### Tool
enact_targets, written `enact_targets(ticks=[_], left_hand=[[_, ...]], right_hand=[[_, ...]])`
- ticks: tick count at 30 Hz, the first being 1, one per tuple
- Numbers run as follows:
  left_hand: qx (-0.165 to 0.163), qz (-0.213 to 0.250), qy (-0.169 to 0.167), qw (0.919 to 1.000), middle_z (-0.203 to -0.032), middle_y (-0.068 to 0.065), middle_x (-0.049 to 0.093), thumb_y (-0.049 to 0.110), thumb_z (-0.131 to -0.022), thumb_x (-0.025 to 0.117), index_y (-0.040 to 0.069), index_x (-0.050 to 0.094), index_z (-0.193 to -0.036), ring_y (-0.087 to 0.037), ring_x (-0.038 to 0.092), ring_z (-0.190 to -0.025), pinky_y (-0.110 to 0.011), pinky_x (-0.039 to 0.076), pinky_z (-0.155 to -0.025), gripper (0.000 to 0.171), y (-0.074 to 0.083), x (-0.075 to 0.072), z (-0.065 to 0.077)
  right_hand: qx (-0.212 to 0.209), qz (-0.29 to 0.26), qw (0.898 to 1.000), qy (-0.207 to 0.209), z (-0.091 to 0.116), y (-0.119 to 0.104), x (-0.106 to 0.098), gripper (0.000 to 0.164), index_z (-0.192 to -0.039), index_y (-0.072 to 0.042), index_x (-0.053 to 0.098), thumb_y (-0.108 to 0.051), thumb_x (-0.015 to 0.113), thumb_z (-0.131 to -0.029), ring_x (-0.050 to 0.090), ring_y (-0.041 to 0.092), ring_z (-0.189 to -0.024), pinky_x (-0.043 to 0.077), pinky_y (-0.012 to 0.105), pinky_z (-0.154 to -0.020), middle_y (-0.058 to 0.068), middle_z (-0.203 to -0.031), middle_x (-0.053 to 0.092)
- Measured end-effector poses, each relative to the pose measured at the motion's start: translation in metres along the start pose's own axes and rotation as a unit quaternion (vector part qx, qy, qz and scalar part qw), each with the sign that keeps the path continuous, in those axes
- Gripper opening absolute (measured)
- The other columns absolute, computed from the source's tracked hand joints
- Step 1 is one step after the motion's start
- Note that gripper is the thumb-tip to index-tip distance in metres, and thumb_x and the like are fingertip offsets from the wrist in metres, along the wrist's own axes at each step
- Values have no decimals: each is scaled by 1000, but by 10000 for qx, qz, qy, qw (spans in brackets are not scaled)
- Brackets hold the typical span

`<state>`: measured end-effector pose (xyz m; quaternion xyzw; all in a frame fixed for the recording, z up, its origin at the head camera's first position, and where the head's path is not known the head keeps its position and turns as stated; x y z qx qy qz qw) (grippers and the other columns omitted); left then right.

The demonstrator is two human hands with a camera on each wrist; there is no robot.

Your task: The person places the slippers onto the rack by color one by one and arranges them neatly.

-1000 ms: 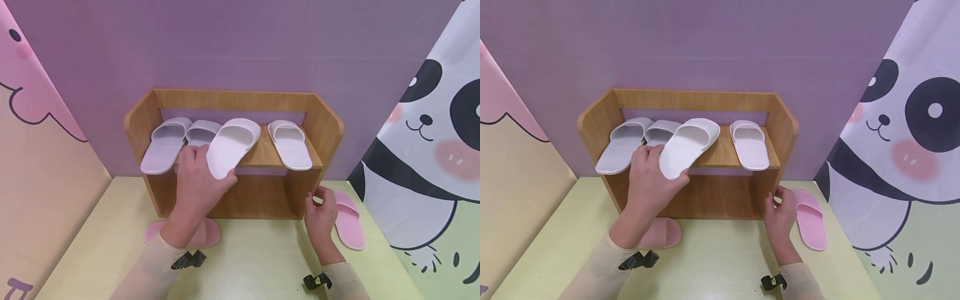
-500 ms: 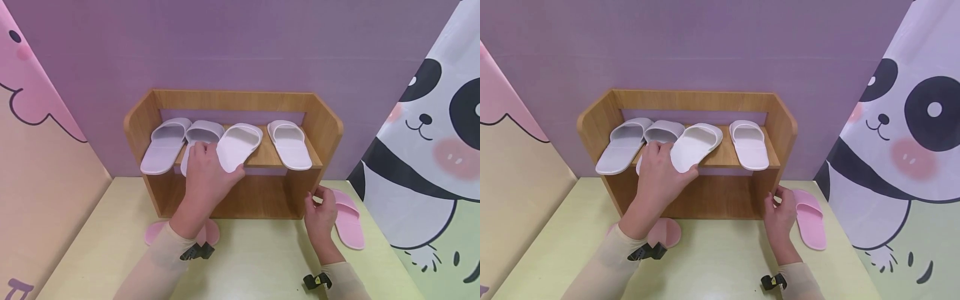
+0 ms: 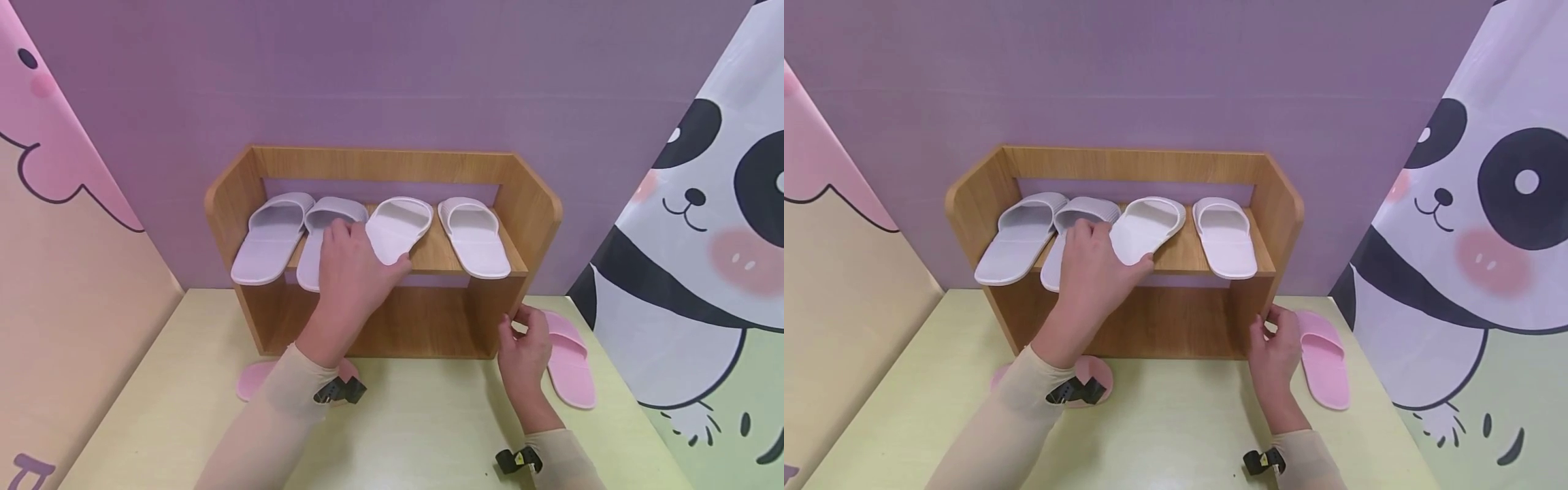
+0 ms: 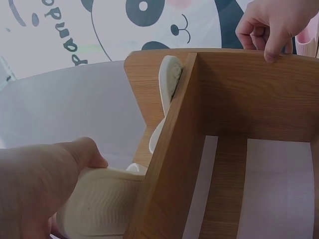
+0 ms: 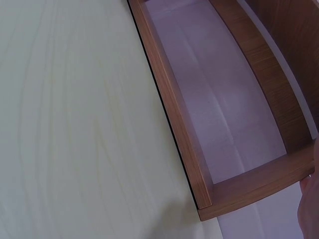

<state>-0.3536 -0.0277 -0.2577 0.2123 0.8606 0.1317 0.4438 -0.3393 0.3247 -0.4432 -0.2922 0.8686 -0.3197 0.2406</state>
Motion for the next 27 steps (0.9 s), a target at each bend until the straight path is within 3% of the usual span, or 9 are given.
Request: enact_targets(ticks=[9, 16, 27], left_hand=[[-71, -323, -337, 9989, -119, -23, 55, 62, -85, 82, -8, 65, -117, -39, 54, -116, -46, 50, -102, 79, 7, 14, -5], [-245, -453, -659, 9965, -125, -25, 55, 67, -89, 82, -13, 65, -126, -39, 56, -120, -46, 52, -104, 90, 11, 25, -6], [-230, -757, -862, 9931, -123, -26, 58, 75, -88, 79, -13, 66, -126, -40, 60, -120, -45, 53, -102, 96, 17, 40, -5]], right_hand=[[-4, 56, 10000, 6, 0, 1, 0, 20, -120, 5, 67, 2, 70, -101, 71, 26, -108, 51, 6, -81, 19, -115, 71], [63, 84, 9999, -24, 0, 0, 1, 20, -120, 5, 66, 1, 70, -101, 70, 26, -109, 50, 5, -81, 19, -115, 71], [125, 94, 9999, -20, 0, 2, 1, 21, -122, 5, 67, 1, 70, -101, 71, 28, -109, 49, 4, -81, 20, -116, 71]])
Point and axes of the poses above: each hand's wrist, its own z-axis away from the middle knuckle, its own x-axis out of the palm, y = z × x, the point moved 10 cm from there along -z, towards the middle knuckle
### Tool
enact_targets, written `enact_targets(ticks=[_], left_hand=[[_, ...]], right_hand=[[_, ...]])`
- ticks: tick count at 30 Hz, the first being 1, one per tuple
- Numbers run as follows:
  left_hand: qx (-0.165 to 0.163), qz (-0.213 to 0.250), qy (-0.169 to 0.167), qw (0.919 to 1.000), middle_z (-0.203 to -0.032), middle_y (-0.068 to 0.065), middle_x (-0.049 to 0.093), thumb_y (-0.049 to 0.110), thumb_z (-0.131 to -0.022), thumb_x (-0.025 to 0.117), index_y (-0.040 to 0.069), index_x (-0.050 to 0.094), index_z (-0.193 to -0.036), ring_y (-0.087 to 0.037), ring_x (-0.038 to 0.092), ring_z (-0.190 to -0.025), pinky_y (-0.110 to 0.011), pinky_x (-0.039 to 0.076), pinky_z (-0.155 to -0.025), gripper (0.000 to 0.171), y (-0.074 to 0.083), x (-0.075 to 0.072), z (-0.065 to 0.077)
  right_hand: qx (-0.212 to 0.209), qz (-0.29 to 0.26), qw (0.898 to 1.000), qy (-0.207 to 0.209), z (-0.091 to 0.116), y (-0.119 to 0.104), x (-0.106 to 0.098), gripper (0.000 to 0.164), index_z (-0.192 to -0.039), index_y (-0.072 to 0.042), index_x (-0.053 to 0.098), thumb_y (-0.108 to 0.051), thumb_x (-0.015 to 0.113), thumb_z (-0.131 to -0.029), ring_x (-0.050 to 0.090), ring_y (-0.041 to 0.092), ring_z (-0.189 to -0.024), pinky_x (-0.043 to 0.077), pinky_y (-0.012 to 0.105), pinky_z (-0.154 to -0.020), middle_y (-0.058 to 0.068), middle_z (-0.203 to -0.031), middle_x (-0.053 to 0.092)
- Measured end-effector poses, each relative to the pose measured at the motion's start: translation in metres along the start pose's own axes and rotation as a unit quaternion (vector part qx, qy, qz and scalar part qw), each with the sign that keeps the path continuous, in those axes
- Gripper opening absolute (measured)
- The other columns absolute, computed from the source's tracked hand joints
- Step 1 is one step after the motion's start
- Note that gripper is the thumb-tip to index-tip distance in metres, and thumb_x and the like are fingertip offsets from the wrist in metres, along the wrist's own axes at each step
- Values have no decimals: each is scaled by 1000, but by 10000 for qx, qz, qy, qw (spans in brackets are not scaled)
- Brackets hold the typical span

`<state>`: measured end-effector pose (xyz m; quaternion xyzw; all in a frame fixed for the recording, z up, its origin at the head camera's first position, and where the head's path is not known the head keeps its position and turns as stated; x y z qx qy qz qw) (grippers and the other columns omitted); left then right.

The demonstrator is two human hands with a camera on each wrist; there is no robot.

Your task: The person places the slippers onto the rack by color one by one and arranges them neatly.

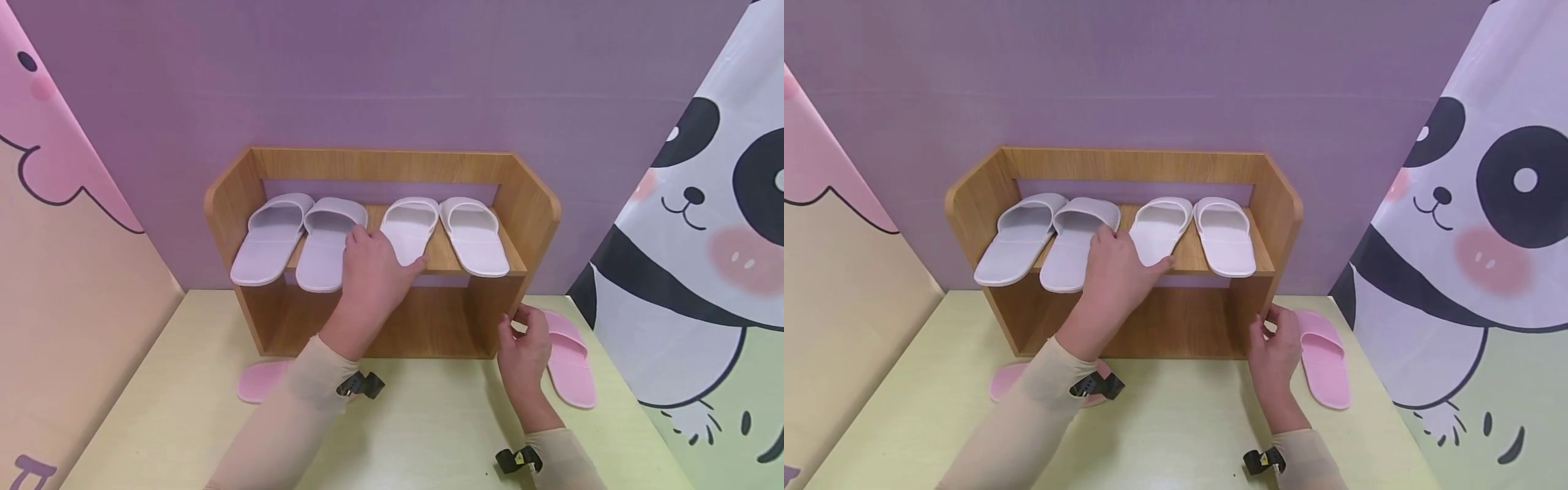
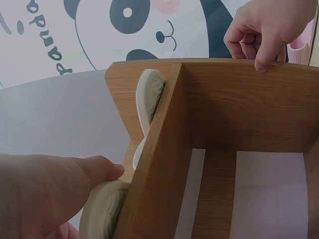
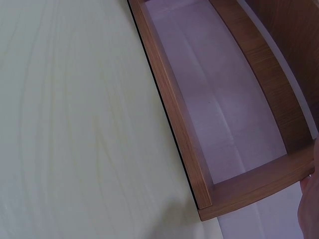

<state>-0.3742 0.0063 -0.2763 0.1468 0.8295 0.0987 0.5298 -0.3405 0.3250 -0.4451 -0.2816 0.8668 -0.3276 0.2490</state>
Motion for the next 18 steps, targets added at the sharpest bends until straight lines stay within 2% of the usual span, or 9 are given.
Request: enact_targets(ticks=[8, 18], left_hand=[[-18, 32, -111, 9999, -124, -25, 58, 74, -86, 81, -11, 68, -123, -39, 61, -119, -44, 54, -102, 94, 4, 6, 0], [211, 330, -246, 9989, -121, -23, 56, 71, -82, 88, -11, 70, -120, -38, 61, -115, -43, 56, -100, 92, 7, 5, 6]], right_hand=[[-36, -13, 10000, 8, 0, 0, 0, 20, -120, 5, 67, 2, 70, -100, 71, 27, -108, 50, 5, -81, 20, -115, 71], [-129, -45, 9999, 42, 1, -1, 0, 20, -121, 5, 67, 1, 70, -101, 72, 26, -108, 50, 5, -82, 18, -115, 72]])
Point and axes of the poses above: each hand's wrist, its own z-axis away from the middle knuckle, its own x-axis out of the palm, y = z × x, the point moved 10 cm from there along -z, towards the middle knuckle
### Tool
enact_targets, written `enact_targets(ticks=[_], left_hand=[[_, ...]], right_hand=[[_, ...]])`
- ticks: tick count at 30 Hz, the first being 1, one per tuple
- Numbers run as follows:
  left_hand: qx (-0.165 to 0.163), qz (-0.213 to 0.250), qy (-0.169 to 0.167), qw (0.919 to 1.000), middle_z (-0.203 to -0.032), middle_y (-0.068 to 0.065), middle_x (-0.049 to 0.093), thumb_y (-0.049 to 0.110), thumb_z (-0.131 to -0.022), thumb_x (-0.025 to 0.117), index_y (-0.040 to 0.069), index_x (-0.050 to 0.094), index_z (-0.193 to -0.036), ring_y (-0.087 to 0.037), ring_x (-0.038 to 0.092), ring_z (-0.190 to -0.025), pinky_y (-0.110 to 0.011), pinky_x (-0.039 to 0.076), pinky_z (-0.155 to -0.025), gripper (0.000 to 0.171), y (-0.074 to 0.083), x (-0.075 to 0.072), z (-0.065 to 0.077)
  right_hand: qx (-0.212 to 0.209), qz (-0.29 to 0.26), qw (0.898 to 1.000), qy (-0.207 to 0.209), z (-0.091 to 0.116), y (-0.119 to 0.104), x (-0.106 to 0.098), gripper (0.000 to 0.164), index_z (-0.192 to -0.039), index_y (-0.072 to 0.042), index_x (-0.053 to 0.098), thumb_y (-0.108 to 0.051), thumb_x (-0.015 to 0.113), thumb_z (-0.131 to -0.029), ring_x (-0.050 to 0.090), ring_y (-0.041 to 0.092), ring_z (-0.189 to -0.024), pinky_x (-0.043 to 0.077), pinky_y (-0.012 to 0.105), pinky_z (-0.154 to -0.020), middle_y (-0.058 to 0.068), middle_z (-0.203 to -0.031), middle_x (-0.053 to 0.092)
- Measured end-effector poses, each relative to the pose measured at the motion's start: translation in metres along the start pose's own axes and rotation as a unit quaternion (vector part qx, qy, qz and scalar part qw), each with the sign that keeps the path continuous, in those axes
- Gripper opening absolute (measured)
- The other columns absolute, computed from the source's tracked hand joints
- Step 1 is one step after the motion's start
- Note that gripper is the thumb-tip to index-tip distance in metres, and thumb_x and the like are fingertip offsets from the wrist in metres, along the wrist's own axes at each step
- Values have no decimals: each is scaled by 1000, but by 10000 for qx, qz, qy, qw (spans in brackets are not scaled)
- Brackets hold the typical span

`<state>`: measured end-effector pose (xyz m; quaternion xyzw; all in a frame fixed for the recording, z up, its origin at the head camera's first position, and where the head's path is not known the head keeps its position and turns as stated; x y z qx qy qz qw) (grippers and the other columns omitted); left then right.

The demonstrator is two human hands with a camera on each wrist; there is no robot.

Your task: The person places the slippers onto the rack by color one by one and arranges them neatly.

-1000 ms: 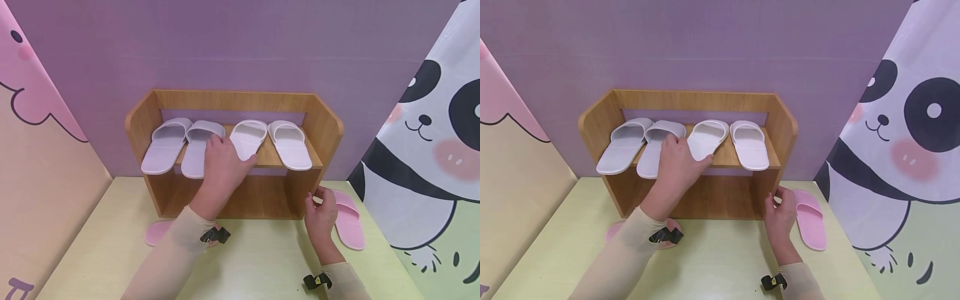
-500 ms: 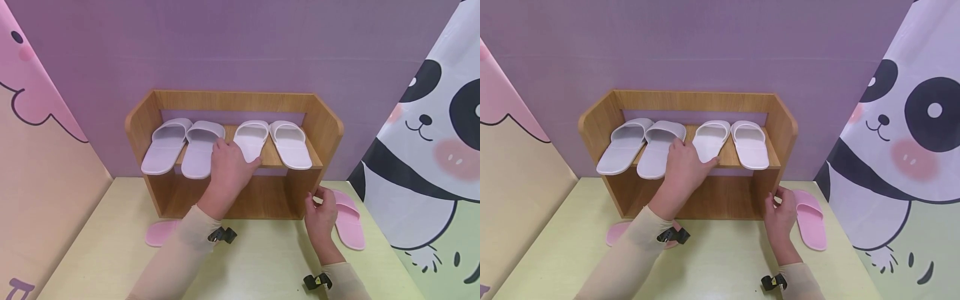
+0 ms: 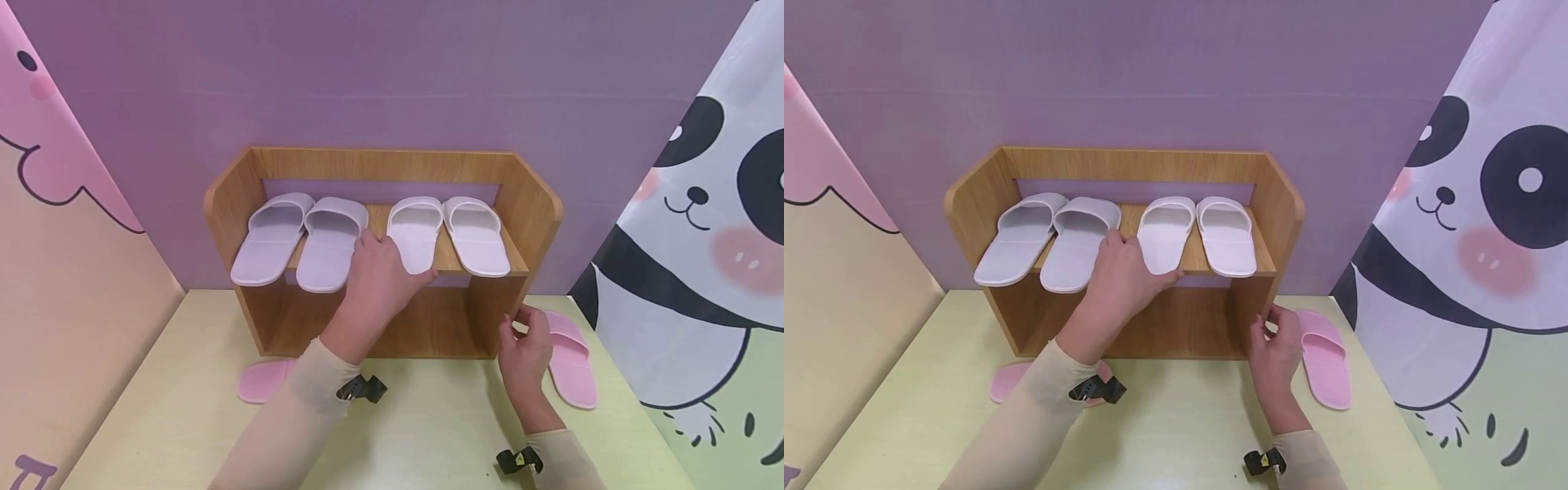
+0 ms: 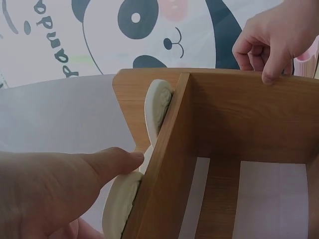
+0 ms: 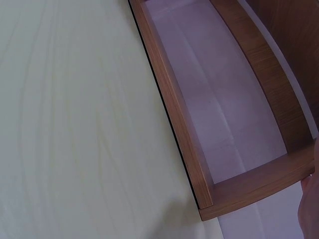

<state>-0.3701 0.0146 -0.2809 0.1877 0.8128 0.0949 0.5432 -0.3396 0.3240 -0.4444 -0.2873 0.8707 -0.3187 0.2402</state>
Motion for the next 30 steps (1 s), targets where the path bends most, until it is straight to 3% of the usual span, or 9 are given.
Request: enact_targets(ticks=[8, 17, 30], left_hand=[[193, 201, -203, 9994, -124, -23, 58, 68, -82, 89, -12, 69, -125, -37, 59, -119, -44, 54, -102, 94, 5, 1, 6], [609, 320, -43, 9976, -109, -22, 66, 61, -84, 91, -8, 73, -117, -35, 59, -108, -44, 53, -92, 79, 12, -2, 9], [459, 478, -224, 9976, -108, -15, 61, 65, -84, 90, -5, 71, -128, -30, 56, -105, -42, 51, -90, 85, 11, 4, 10]], right_hand=[[82, 59, 9999, -48, 0, 1, 0, 21, -122, 4, 67, -1, 69, -102, 71, 28, -110, 50, 5, -82, 18, -116, 71], [72, 146, 9999, -53, 0, 2, 0, 22, -123, 3, 67, -3, 72, -102, 72, 28, -111, 50, 6, -83, 17, -118, 72], [91, 113, 9999, -44, 1, 5, 1, 22, -123, 2, 67, -3, 72, -102, 72, 27, -111, 51, 7, -83, 17, -117, 72]])
Point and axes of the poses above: each hand's wrist, its own z-axis away from the middle knuckle, its own x-axis out of the palm, y = z × x, the point moved 10 cm from there along -z, towards the middle knuckle
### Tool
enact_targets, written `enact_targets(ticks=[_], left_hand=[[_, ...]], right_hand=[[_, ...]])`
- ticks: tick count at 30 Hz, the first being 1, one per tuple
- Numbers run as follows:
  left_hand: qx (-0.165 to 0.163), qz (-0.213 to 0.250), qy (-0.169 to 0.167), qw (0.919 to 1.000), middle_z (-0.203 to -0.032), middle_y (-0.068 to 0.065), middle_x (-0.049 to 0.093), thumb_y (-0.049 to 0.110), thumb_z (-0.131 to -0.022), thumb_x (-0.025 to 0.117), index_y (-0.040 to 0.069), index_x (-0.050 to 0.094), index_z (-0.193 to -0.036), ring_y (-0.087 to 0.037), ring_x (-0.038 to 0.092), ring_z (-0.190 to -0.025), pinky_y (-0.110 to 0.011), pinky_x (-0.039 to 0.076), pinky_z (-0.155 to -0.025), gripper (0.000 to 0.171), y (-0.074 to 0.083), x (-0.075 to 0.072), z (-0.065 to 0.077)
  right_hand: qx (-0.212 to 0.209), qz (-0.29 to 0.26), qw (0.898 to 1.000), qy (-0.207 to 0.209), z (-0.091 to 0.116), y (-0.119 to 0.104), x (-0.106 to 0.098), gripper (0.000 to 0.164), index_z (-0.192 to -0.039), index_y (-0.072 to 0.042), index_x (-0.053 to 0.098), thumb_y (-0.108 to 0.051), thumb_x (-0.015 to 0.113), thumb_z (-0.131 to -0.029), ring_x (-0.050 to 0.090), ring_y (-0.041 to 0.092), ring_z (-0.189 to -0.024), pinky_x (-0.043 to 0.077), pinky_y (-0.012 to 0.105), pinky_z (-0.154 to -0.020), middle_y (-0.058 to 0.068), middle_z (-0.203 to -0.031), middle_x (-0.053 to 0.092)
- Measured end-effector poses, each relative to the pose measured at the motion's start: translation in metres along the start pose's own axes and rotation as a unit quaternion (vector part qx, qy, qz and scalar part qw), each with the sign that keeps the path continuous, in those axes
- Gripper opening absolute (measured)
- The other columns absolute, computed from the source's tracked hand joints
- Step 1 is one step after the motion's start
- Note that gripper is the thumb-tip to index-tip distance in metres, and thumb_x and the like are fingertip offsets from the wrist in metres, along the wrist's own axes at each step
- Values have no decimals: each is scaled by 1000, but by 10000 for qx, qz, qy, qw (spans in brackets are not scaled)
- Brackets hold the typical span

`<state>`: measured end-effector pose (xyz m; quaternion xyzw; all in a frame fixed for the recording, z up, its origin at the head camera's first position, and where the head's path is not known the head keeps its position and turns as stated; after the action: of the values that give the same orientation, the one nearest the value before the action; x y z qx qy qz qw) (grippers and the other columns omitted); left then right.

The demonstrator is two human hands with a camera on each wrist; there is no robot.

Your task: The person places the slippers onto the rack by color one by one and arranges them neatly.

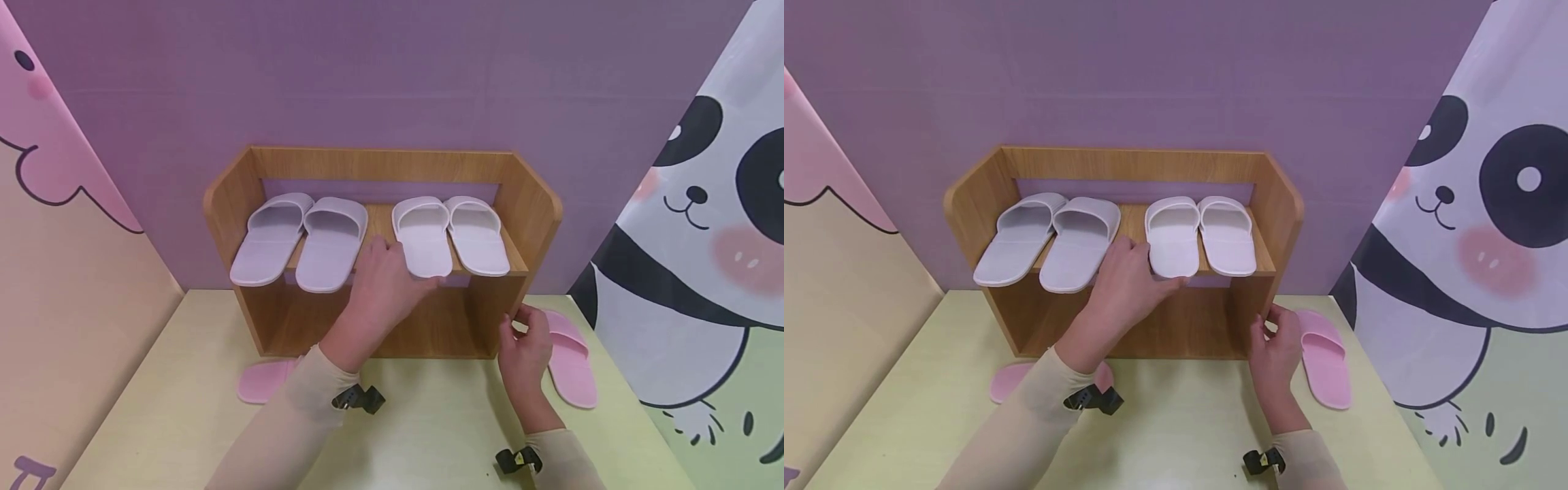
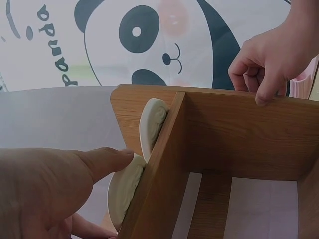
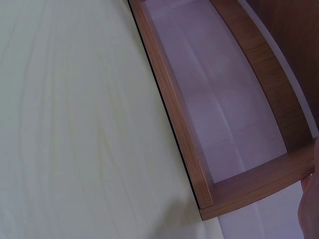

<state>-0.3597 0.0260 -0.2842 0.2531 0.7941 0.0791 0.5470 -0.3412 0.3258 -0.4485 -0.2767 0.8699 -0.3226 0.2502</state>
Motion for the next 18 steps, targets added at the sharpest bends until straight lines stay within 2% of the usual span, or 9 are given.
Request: enact_targets(ticks=[18], left_hand=[[-116, 22, 89, 9999, -109, -14, 58, 67, -83, 90, -6, 70, -129, -29, 56, -104, -40, 52, -89, 89, -2, 3, -1]], right_hand=[[35, 67, 10000, -29, 0, 1, 0, 22, -123, 1, 67, -6, 72, -102, 72, 30, -111, 49, 4, -83, 18, -118, 71]])
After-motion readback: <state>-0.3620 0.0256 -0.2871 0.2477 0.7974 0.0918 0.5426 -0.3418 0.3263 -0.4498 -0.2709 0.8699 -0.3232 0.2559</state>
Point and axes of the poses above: each hand's wrist, its own z-axis away from the middle knuckle, its own x-axis out of the palm, y = z × x, the point moved 10 cm from there along -z, towards the middle knuckle
